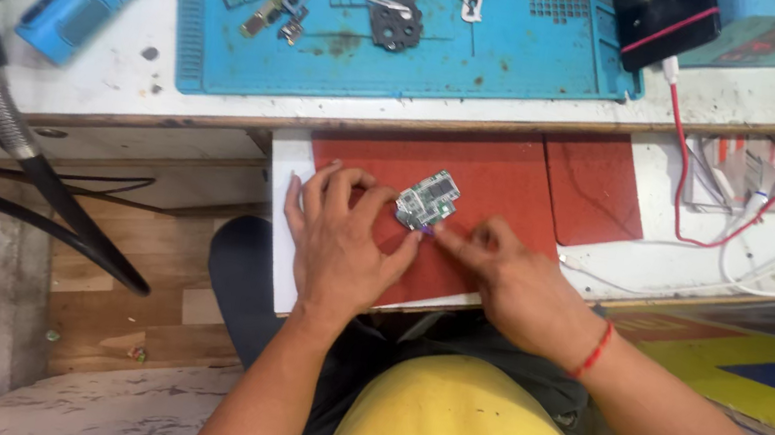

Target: The person cleans a small circuit board by scrubbing it with a toothbrush and then using a hot air gun to blow away debris. The person holds the board steady with one hand while performing the cleaning actions with the other.

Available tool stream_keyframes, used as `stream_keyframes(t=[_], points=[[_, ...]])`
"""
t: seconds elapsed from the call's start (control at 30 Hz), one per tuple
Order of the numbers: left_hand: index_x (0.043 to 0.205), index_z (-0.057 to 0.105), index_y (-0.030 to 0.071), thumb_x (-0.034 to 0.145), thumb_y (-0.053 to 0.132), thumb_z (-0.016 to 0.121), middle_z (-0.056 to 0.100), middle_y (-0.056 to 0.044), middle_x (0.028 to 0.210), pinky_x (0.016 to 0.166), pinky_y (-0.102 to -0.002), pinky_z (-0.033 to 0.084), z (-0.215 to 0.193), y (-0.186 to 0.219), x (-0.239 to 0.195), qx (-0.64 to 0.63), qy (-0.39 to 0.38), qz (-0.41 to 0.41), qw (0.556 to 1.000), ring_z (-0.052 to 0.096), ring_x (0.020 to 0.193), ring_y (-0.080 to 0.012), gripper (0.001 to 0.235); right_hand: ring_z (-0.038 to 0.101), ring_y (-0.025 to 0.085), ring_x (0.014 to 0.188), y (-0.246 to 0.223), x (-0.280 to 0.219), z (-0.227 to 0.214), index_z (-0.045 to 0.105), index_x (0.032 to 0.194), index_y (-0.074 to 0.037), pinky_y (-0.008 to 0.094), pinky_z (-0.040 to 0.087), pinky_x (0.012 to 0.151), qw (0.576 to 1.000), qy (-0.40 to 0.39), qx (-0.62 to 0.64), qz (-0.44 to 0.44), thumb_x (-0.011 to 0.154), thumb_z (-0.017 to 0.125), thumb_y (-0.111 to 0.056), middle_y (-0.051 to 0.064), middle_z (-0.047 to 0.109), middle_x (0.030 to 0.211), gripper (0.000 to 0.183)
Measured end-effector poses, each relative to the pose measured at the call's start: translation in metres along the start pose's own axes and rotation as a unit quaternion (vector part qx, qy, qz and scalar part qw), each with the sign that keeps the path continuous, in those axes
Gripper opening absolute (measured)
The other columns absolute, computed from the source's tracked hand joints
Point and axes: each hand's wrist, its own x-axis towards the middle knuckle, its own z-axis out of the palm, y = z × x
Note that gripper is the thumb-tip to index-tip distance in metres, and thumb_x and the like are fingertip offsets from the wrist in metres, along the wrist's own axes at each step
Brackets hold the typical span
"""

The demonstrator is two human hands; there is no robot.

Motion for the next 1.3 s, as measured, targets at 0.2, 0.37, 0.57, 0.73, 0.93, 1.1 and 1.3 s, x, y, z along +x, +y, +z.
stream_keyframes(t=[0.2,0.37,0.57,0.73,0.93,1.1,1.3], points=[[0.108,0.073,0.016,0.071,0.042,0.085,0.055,-0.006,0.123,0.119,-0.063,0.014,-0.002,0.004,0.000,-0.005,0.003,-0.007,1.000,0.041,0.135,-0.0307,0.046,0.067,0.042,0.078,-0.003,0.009,-0.004,0.060,0.143,-0.019,0.050,0.055,0.069,0.997,0.050,0.009,0.058,0.086,0.052,0.002,0.019,0.059,0.109,0.062],[0.111,0.073,0.016,0.073,0.044,0.085,0.055,-0.007,0.121,0.118,-0.065,0.013,-0.002,0.003,0.000,0.001,0.002,0.010,1.000,0.040,0.134,-0.0325,0.049,0.067,0.040,0.079,0.003,0.009,0.001,0.057,0.145,-0.019,0.048,0.056,0.068,0.994,0.092,-0.008,0.062,0.089,0.053,-0.001,0.017,0.060,0.108,0.060],[0.108,0.073,0.015,0.073,0.045,0.086,0.055,-0.008,0.123,0.118,-0.064,0.015,-0.002,0.005,0.000,0.012,0.010,0.006,1.000,0.040,0.133,-0.0339,0.048,0.068,0.038,0.078,0.007,0.010,0.004,0.059,0.143,-0.017,0.048,0.056,0.066,0.993,0.095,-0.023,0.066,0.086,0.054,-0.001,0.016,0.061,0.108,0.059],[0.107,0.073,0.014,0.072,0.044,0.086,0.056,-0.007,0.122,0.118,-0.064,0.016,-0.002,0.004,0.001,0.021,0.024,0.007,0.999,0.042,0.134,-0.0334,0.048,0.068,0.038,0.074,0.005,0.007,0.004,0.060,0.142,-0.018,0.048,0.056,0.065,0.998,0.059,-0.003,0.014,0.084,0.054,-0.001,0.017,0.061,0.109,0.060],[0.106,0.073,0.015,0.072,0.043,0.086,0.056,-0.007,0.123,0.120,-0.062,0.017,0.000,0.003,-0.001,0.017,0.025,0.006,1.000,0.042,0.134,-0.0328,0.046,0.068,0.039,0.072,0.001,0.010,0.000,0.056,0.144,-0.019,0.048,0.056,0.061,0.998,0.038,-0.015,0.044,0.083,0.053,-0.002,0.016,0.060,0.111,0.064],[0.104,0.073,0.014,0.073,0.045,0.086,0.056,-0.007,0.124,0.120,-0.061,0.016,0.000,0.005,0.000,0.012,0.015,-0.004,1.000,0.041,0.135,-0.0327,0.046,0.067,0.039,0.075,0.012,0.017,-0.004,0.054,0.149,-0.015,0.048,0.056,0.064,0.991,0.106,-0.023,0.073,0.086,0.052,-0.002,0.017,0.060,0.110,0.064],[0.111,0.072,0.014,0.075,0.047,0.086,0.056,-0.006,0.125,0.121,-0.062,0.016,-0.001,0.003,-0.001,0.010,0.007,-0.001,1.000,0.041,0.135,-0.0329,0.050,0.067,0.039,0.077,0.013,0.017,-0.002,0.056,0.147,-0.019,0.048,0.056,0.067,0.988,0.086,-0.017,0.126,0.092,0.051,-0.005,0.016,0.060,0.108,0.056]])
